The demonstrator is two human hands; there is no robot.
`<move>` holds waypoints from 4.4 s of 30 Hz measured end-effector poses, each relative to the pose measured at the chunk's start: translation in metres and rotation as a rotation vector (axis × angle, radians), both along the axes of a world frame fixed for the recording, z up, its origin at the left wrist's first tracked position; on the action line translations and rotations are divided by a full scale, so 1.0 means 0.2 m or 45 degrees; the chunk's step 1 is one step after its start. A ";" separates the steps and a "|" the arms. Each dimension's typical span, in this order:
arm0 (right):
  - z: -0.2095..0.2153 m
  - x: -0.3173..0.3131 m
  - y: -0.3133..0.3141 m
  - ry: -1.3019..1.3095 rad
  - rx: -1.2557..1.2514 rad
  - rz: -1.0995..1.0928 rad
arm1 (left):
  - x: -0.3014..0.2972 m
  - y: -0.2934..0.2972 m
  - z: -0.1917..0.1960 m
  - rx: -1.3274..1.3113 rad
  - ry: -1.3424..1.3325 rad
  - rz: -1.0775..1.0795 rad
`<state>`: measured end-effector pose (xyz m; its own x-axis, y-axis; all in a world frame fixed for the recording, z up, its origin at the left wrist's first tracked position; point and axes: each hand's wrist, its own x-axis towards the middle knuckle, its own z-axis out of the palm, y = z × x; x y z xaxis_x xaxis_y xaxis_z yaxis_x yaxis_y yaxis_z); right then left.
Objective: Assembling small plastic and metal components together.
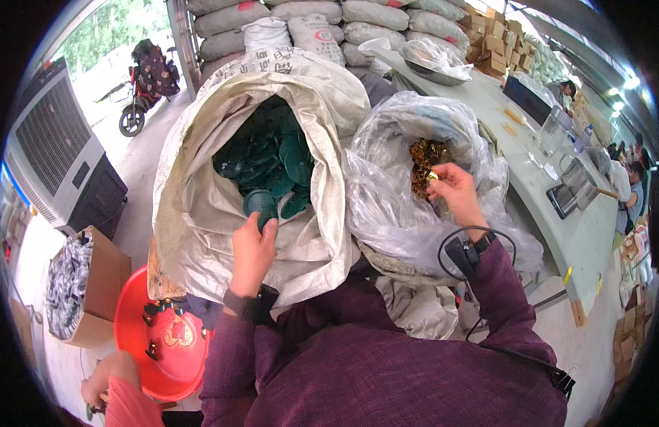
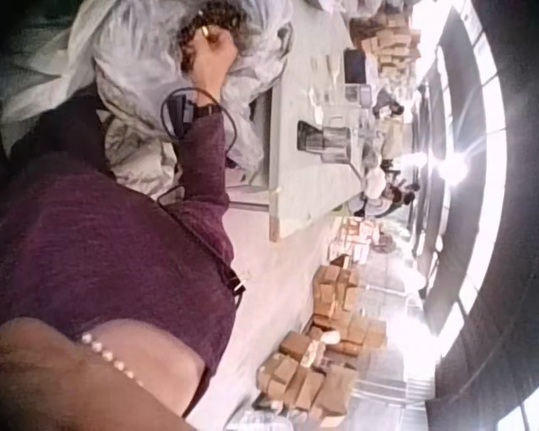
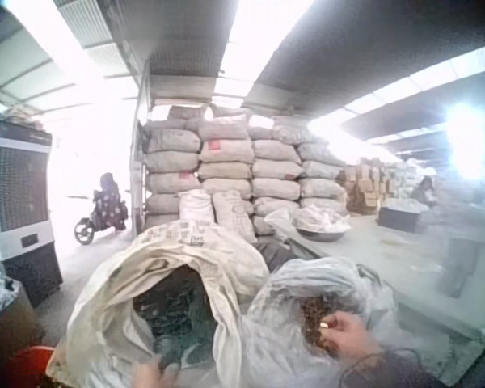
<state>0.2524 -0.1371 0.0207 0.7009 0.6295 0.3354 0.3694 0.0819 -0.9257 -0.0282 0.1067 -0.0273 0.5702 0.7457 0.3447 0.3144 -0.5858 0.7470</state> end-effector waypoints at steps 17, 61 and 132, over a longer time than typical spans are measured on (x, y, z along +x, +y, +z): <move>0.03 -0.68 0.12 -0.343 -0.047 0.722 | -0.01 -0.55 0.16 -0.476 -0.339 -0.545; -0.04 0.46 0.25 -0.866 -1.375 -0.314 | -0.69 0.35 0.06 0.805 0.054 0.549; 0.20 -0.58 0.01 0.253 -0.114 0.490 | 0.10 0.30 -0.09 0.722 0.182 0.160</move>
